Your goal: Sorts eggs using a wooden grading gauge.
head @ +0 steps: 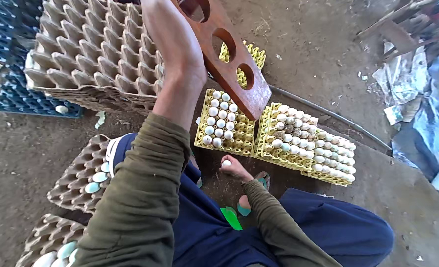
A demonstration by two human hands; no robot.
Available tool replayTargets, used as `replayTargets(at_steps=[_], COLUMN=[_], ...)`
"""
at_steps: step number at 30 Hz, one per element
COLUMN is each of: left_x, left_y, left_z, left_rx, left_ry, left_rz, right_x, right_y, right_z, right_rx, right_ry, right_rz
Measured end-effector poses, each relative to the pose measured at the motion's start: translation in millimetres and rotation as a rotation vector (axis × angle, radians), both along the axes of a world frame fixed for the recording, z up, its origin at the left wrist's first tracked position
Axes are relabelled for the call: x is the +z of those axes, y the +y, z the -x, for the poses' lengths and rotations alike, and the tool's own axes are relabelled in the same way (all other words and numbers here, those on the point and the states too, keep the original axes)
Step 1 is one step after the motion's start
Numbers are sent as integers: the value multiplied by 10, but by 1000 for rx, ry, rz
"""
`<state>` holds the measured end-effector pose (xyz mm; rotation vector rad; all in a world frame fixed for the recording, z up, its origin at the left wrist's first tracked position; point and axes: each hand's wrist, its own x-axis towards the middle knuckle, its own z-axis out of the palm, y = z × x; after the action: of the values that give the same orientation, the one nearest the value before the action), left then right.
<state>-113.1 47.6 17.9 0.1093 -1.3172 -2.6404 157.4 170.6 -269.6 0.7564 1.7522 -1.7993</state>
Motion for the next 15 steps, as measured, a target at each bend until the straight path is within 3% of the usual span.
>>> replayTargets(at_steps=[3,6,8,12,15], left_x=[-25,-34,-16,29,37], left_y=[15,19,21,42,24], left_z=[-18,-26,-30,-54,-48], left_rx=[-3,0,-33,-94,-125], left_ry=[-6,-28,-30,-50,-36], left_rz=[18,40,36,-10,-32], right_x=[-229,-307,-283,-165,-98], right_y=[-79,-13,131,354,465], right_z=[-176,-240,-168,199,572], right_rx=[-146,-542,-629,-498,-129], right_ry=[-262,-410,-367,-186,-122], right_rz=[-93,139,201,-89,-560])
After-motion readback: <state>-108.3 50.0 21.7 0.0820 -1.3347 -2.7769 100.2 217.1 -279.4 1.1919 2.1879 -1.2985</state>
